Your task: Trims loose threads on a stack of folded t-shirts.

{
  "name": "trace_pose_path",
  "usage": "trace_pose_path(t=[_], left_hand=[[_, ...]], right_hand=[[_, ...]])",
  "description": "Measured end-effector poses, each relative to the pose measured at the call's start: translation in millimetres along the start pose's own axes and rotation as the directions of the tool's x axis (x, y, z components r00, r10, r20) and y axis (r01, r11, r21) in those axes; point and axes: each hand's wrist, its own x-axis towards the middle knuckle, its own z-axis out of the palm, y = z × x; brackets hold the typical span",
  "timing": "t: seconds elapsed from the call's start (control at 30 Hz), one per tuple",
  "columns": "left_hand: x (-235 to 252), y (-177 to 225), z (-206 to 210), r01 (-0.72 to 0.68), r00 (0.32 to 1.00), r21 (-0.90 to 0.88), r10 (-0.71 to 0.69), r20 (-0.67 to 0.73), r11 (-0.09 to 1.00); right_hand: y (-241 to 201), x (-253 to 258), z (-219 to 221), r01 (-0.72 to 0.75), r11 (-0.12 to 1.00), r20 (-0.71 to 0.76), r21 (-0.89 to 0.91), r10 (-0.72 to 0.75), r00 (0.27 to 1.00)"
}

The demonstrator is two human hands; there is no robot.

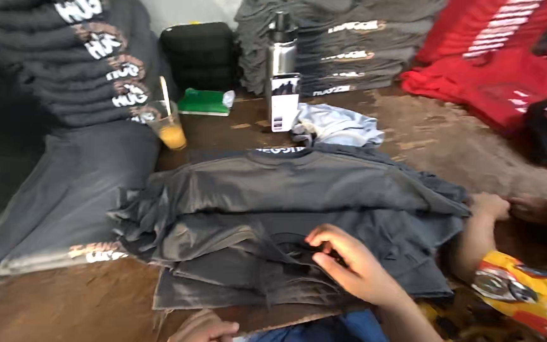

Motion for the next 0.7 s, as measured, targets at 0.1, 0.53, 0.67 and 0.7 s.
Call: trace_pose_path(t=[0.1, 0.53, 0.67, 0.7], left_hand=[[6, 7, 13, 0.005, 0.981, 0.22, 0.038, -0.189, 0.975], [55, -12, 45, -0.035, 0.963, 0.486, 0.159, -0.218, 0.873], [78, -32, 52, -0.094, 0.914, 0.443, 0.254, -0.317, 0.892], [86, -37, 53, -0.105, 0.902, 0.466, 0.281, -0.327, 0.878]], right_hand=[[-6, -6, -24, -0.124, 0.963, -0.012, -0.24, 0.125, 0.992], [8, -27, -18, -0.203, 0.946, -0.308, -0.252, 0.12, 0.944], [-23, 9, 9, -0.102, 0.974, -0.21, -0.203, 0.059, 0.976], [-33, 21, 23, -0.094, 0.948, -0.153, -0.305, 0.049, 0.987]])
